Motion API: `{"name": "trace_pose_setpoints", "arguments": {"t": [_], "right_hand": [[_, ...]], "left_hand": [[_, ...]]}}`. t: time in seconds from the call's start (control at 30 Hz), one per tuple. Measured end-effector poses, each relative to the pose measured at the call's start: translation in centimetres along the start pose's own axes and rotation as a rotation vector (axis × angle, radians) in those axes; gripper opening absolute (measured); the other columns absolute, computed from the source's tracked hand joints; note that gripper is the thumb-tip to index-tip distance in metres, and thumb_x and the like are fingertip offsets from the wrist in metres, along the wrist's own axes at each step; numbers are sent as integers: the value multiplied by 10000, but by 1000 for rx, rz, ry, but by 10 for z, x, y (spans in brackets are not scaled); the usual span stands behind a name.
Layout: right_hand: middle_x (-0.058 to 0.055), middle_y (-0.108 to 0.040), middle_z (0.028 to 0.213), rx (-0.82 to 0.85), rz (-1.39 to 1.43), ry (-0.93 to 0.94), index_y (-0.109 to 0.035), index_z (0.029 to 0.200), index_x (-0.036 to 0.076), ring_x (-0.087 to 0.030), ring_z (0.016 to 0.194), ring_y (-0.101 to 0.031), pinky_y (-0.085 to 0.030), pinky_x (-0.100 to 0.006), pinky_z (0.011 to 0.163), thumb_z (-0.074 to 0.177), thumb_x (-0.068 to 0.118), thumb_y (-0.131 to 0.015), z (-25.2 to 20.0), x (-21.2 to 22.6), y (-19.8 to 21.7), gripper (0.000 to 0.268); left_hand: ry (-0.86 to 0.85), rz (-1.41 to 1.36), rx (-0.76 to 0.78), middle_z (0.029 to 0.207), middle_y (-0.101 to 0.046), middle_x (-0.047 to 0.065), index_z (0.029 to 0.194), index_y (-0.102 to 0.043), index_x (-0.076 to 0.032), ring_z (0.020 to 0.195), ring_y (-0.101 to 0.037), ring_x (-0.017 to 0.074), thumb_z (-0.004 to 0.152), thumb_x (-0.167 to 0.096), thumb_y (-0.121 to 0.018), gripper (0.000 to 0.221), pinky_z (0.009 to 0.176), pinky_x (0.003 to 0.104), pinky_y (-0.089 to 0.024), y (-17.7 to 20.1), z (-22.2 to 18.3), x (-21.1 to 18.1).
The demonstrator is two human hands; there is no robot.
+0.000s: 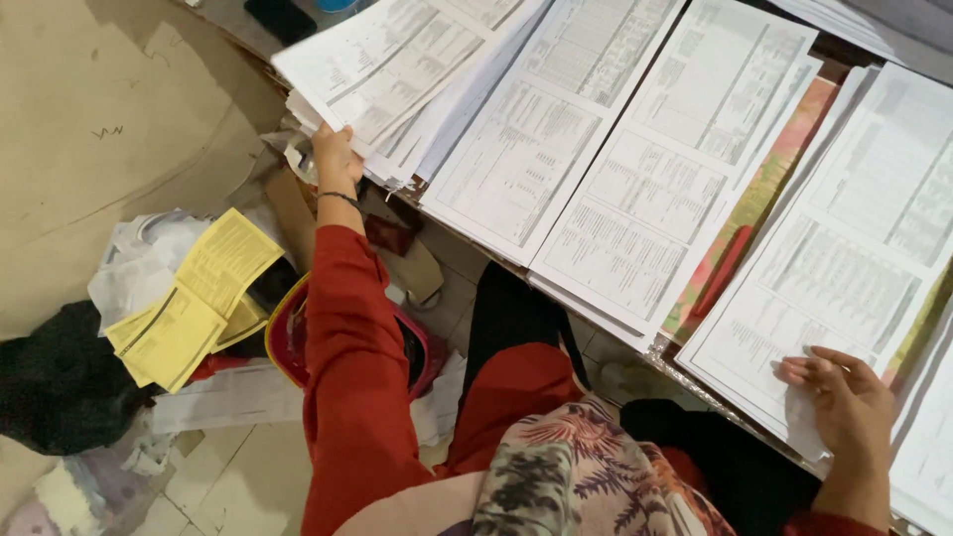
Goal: The person is flipping through and organizing several large stacks of printed documents on a table in a print shop.
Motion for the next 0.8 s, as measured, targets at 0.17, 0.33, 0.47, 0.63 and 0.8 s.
{"name": "trace_pose_setpoints", "arguments": {"t": [0.17, 0.33, 0.47, 0.63, 0.8], "right_hand": [[-348, -649, 1105, -58, -56, -29, -561, 1280, -147, -404, 1000, -695, -613, -448, 994, 1170, -39, -499, -7, 7, -2, 166], [-381, -634, 1114, -20, 0, 33, -551, 1275, -150, -442, 1002, -687, -603, -483, 1014, 1164, -57, -483, -2, 3, -2, 160], [-280, -675, 1143, -65, -42, 54, -598, 1252, -62, -337, 1039, -704, -618, -441, 998, 1124, 20, -591, -9, 5, -1, 153], [-221, -716, 1074, -168, -141, 83, -654, 1189, -60, -260, 958, -717, -613, -324, 832, 1062, 61, -673, -25, 24, 10, 176], [-117, -743, 1001, -461, -526, 216, -721, 1144, -5, -188, 809, -713, -575, -294, 791, 1035, 8, -597, -52, 28, 168, 166]], "left_hand": [[-11, 155, -86, 1733, -123, 150, 1645, -202, -45, 1582, -174, 350, 1020, -41, -648, 768, 1235, 416, -200, 15, 22, 14], [-272, 433, -190, 1514, -458, 225, 1489, -387, 31, 1258, -623, 347, 1005, -82, -568, 529, 939, 369, -593, 17, -21, -18], [-743, 491, -328, 1264, -610, 219, 1326, -541, 29, 1098, -677, 319, 962, 84, -519, 368, 936, 393, -613, 6, -97, -25], [-815, 523, -131, 1165, -601, 150, 1136, -649, -67, 961, -652, 297, 905, 105, -507, 321, 820, 415, -563, -57, -190, 30], [-963, 586, 171, 1113, -632, 129, 1083, -693, -87, 901, -657, 285, 759, 115, -500, 428, 746, 366, -571, -131, -241, 74]]}}
Point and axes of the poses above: each hand's wrist, its own z-axis towards the middle knuckle, its own y-axis out of the back of the hand, x = y × z, the point moved 10 cm from there along z, towards the middle knuckle
